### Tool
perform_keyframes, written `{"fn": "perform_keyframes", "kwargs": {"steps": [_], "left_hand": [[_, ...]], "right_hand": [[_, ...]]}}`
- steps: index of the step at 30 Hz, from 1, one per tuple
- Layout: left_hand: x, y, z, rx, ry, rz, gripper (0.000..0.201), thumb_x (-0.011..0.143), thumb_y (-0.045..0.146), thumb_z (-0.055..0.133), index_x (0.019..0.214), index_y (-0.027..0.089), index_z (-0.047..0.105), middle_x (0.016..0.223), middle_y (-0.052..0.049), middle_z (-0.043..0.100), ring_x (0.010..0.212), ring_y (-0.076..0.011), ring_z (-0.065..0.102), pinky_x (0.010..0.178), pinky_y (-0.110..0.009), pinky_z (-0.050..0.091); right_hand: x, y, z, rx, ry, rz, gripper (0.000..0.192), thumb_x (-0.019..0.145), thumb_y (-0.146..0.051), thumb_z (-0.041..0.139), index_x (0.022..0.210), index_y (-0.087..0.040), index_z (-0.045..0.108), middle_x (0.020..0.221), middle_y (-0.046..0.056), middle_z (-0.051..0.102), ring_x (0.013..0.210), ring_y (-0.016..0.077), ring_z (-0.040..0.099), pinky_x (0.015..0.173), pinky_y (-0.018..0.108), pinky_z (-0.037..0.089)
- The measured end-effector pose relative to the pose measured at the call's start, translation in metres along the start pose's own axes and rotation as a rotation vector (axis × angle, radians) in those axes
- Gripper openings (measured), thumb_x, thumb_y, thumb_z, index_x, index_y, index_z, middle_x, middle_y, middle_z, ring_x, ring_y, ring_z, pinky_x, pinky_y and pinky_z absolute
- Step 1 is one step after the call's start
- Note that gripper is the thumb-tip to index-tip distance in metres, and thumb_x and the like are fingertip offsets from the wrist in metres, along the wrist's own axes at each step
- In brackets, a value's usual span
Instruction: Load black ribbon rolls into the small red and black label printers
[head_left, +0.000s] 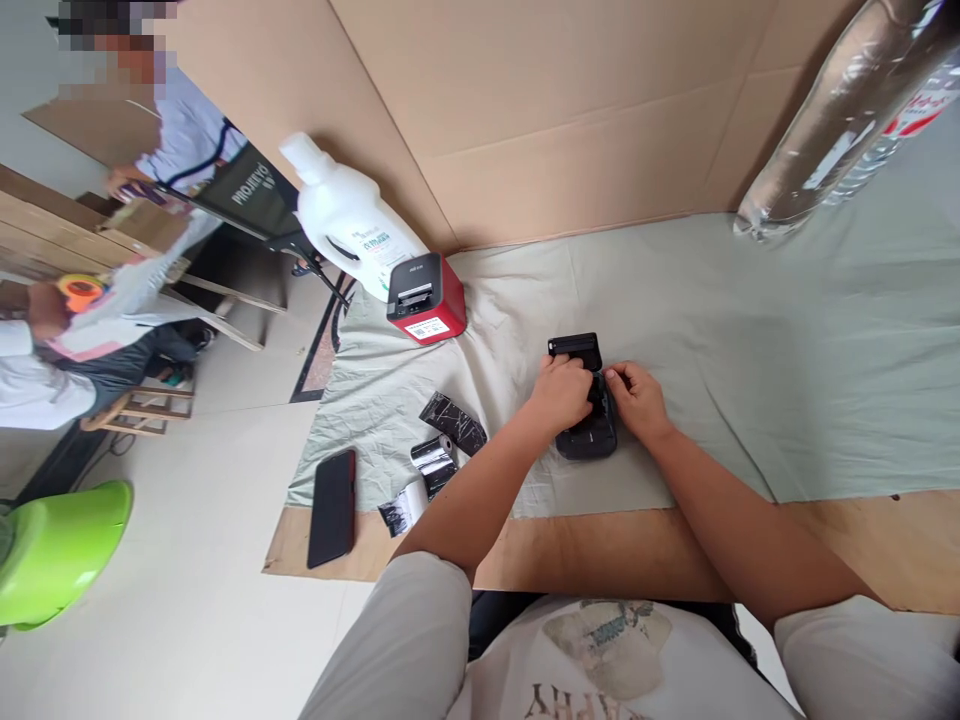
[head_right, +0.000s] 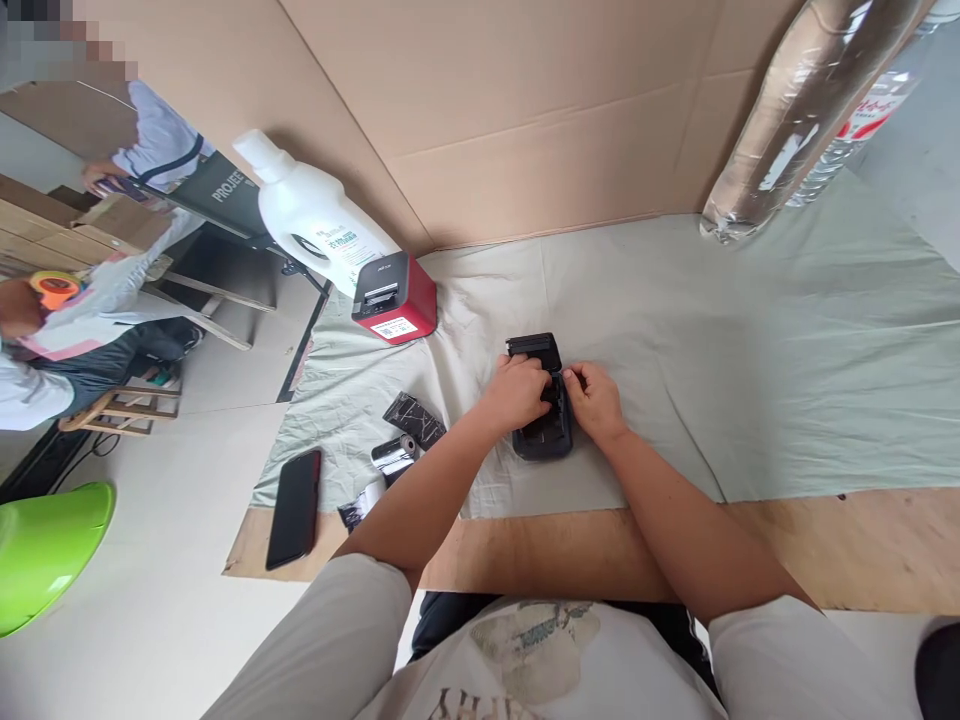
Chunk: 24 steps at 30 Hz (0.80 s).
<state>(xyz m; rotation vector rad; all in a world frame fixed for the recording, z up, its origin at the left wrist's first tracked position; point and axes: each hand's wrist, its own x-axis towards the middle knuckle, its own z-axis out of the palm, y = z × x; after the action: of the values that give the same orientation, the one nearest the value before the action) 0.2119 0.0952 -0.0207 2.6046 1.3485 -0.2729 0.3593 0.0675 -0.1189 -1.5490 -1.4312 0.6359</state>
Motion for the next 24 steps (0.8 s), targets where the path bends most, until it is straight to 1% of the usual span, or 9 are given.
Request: {"fn": "perform_keyframes", "kwargs": {"steps": [3,6,9,12,15,17,19,22,24], "left_hand": [[0.003,-0.007,0.0,-0.057,0.006,0.009,0.025,0.075,0.028,0.071,0.097,0.017,0.075,0.102,-0.01,0.07,0.108,-0.0308,0.06,0.094,-0.045,0.039],[0.003,-0.014,0.0,-0.144,0.042,0.022,0.03,0.072,0.031,0.073,0.098,0.018,0.075,0.1,-0.008,0.071,0.102,-0.0291,0.063,0.095,-0.045,0.04],[0.002,-0.019,0.001,-0.233,0.074,0.041,0.029,0.07,0.032,0.074,0.096,0.019,0.075,0.097,-0.006,0.071,0.097,-0.0265,0.064,0.096,-0.044,0.042],[-0.003,-0.022,0.002,-0.303,0.118,0.037,0.027,0.069,0.03,0.074,0.094,0.019,0.073,0.096,-0.005,0.069,0.095,-0.0252,0.065,0.097,-0.043,0.045],[-0.012,-0.023,0.006,-0.402,0.183,0.033,0.026,0.07,0.025,0.073,0.094,0.018,0.071,0.098,-0.006,0.067,0.095,-0.0231,0.065,0.091,-0.037,0.05],[-0.019,-0.022,0.011,-0.476,0.237,0.033,0.025,0.07,0.022,0.072,0.095,0.018,0.068,0.101,-0.006,0.064,0.092,-0.0208,0.064,0.085,-0.034,0.053],[-0.024,-0.019,0.017,-0.537,0.315,0.035,0.025,0.071,0.02,0.071,0.096,0.018,0.066,0.102,-0.005,0.062,0.09,-0.019,0.064,0.083,-0.032,0.054],[-0.031,-0.015,0.024,-0.617,0.494,0.048,0.026,0.073,0.017,0.069,0.097,0.019,0.063,0.103,-0.006,0.06,0.092,-0.0183,0.063,0.085,-0.032,0.055],[-0.039,-0.019,0.023,-0.688,0.587,0.071,0.026,0.072,0.015,0.069,0.097,0.019,0.062,0.101,-0.006,0.06,0.093,-0.0179,0.062,0.086,-0.032,0.054]], "right_hand": [[0.0,-0.001,0.0,0.0,-0.008,0.006,0.036,0.089,-0.052,0.044,0.08,-0.022,0.062,0.084,0.009,0.069,0.084,0.0241,0.062,0.078,0.04,0.049],[0.0,-0.002,-0.001,0.0,-0.015,0.012,0.035,0.089,-0.051,0.045,0.08,-0.022,0.063,0.084,0.009,0.069,0.082,0.0233,0.061,0.077,0.039,0.048],[0.0,-0.003,-0.002,0.001,-0.012,0.013,0.035,0.089,-0.051,0.045,0.08,-0.023,0.063,0.083,0.008,0.069,0.082,0.0228,0.061,0.076,0.038,0.048],[-0.001,-0.002,-0.002,0.0,-0.009,0.013,0.037,0.089,-0.052,0.045,0.081,-0.022,0.064,0.081,0.008,0.068,0.08,0.0226,0.061,0.076,0.039,0.049],[-0.001,-0.001,-0.002,-0.013,-0.004,0.012,0.038,0.088,-0.053,0.044,0.081,-0.022,0.064,0.079,0.008,0.068,0.077,0.0226,0.06,0.074,0.039,0.048],[-0.001,-0.001,-0.002,-0.023,0.002,0.008,0.038,0.088,-0.054,0.045,0.081,-0.022,0.064,0.079,0.008,0.068,0.076,0.0227,0.06,0.074,0.039,0.048],[0.0,0.0,-0.002,-0.03,0.006,0.002,0.038,0.088,-0.055,0.045,0.082,-0.022,0.064,0.079,0.007,0.069,0.077,0.023,0.061,0.075,0.039,0.048],[0.0,-0.001,-0.004,-0.041,-0.007,0.003,0.039,0.087,-0.056,0.046,0.084,-0.022,0.065,0.082,0.007,0.07,0.078,0.0234,0.062,0.075,0.039,0.049],[0.0,-0.001,-0.005,-0.056,-0.021,0.012,0.039,0.087,-0.056,0.046,0.085,-0.022,0.066,0.082,0.007,0.07,0.078,0.0233,0.062,0.074,0.039,0.049]]}}
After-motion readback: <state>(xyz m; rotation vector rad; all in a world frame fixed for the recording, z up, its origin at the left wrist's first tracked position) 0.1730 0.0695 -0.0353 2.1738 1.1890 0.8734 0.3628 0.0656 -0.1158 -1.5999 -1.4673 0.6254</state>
